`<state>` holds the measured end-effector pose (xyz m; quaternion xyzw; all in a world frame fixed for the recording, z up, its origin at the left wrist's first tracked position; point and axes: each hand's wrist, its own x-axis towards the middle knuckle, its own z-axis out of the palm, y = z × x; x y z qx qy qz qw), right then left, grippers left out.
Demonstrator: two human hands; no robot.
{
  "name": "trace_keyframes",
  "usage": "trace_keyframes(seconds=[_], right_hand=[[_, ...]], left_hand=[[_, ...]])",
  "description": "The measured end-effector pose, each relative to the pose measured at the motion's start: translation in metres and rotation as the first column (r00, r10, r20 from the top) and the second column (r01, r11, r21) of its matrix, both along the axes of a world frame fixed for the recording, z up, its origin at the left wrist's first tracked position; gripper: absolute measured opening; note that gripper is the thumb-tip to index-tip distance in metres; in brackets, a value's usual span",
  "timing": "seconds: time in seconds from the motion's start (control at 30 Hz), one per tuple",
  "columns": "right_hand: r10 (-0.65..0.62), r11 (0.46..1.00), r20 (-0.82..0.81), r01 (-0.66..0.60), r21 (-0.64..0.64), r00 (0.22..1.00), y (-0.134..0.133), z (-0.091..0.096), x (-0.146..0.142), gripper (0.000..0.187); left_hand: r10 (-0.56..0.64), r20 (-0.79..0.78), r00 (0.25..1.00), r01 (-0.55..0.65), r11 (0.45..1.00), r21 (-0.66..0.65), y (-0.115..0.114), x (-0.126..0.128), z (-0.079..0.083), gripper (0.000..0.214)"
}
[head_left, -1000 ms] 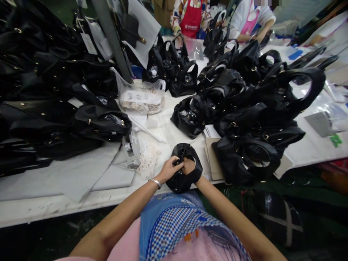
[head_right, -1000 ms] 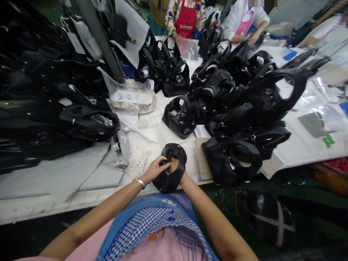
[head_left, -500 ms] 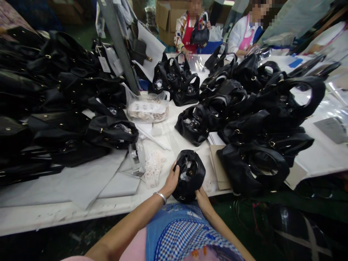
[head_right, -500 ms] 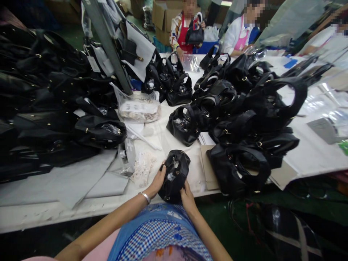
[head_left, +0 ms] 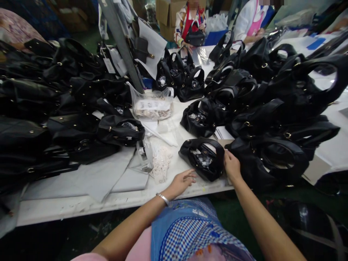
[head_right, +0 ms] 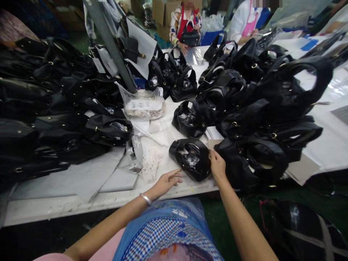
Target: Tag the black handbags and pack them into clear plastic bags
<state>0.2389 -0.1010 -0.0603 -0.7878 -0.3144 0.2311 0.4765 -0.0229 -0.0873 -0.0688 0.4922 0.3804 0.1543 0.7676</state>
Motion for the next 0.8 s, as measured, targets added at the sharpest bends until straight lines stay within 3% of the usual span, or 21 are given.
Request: trace_keyframes(seconds=[0.07, 0.17, 0.23, 0.3, 0.4, 0.5, 0.57, 0.7, 0.8], right_hand=[[-0.118, 0.993, -0.052, 0.119, 0.015, 0.992, -0.040, -0.005, -0.006, 0.053], [-0.167, 0.978, -0.100, 0.152, -0.142, 0.981, -0.107, -0.016, -0.027, 0.052], [-0.034, 0.969, -0.242, -0.027, -0.244, 0.970, -0.139, -0.023, -0.048, 0.049], [0.187, 0.914, -0.396, -0.307, -0.264, 0.899, -0.154, -0.030, -0.071, 0.043], [0.450, 0.782, -0.494, -0.595, -0.184, 0.744, -0.146, -0.037, -0.101, 0.034], [0.550, 0.733, -0.455, -0.666, -0.140, 0.701, -0.117, -0.040, -0.118, 0.032], [0.594, 0.720, -0.395, -0.682, -0.128, 0.701, -0.097, -0.040, -0.125, 0.030], [0.688, 0.670, -0.291, -0.736, -0.097, 0.665, -0.069, -0.033, -0.137, 0.025], [0.697, 0.700, -0.155, -0.711, -0.066, 0.700, -0.058, -0.014, -0.139, 0.025]], left_hand=[[0.108, -0.133, 0.985, -0.088, 0.985, 0.145, 0.020, -0.030, -0.005, 0.037], [0.294, -0.373, 0.880, -0.115, 0.893, 0.434, 0.043, -0.080, -0.012, 0.019], [0.338, -0.498, 0.799, 0.008, 0.821, 0.570, 0.047, -0.107, -0.018, 0.014], [0.345, -0.604, 0.719, 0.141, 0.778, 0.613, 0.039, -0.122, -0.023, 0.020], [0.375, -0.695, 0.613, 0.229, 0.758, 0.611, 0.013, -0.126, -0.030, 0.047], [0.479, -0.718, 0.505, 0.214, 0.736, 0.642, -0.013, -0.118, -0.041, 0.074], [0.542, -0.702, 0.463, 0.178, 0.719, 0.672, -0.022, -0.112, -0.050, 0.080], [0.600, -0.622, 0.504, 0.068, 0.690, 0.721, -0.021, -0.108, -0.065, 0.076], [0.638, -0.547, 0.542, -0.042, 0.670, 0.741, -0.018, -0.110, -0.066, 0.070]])
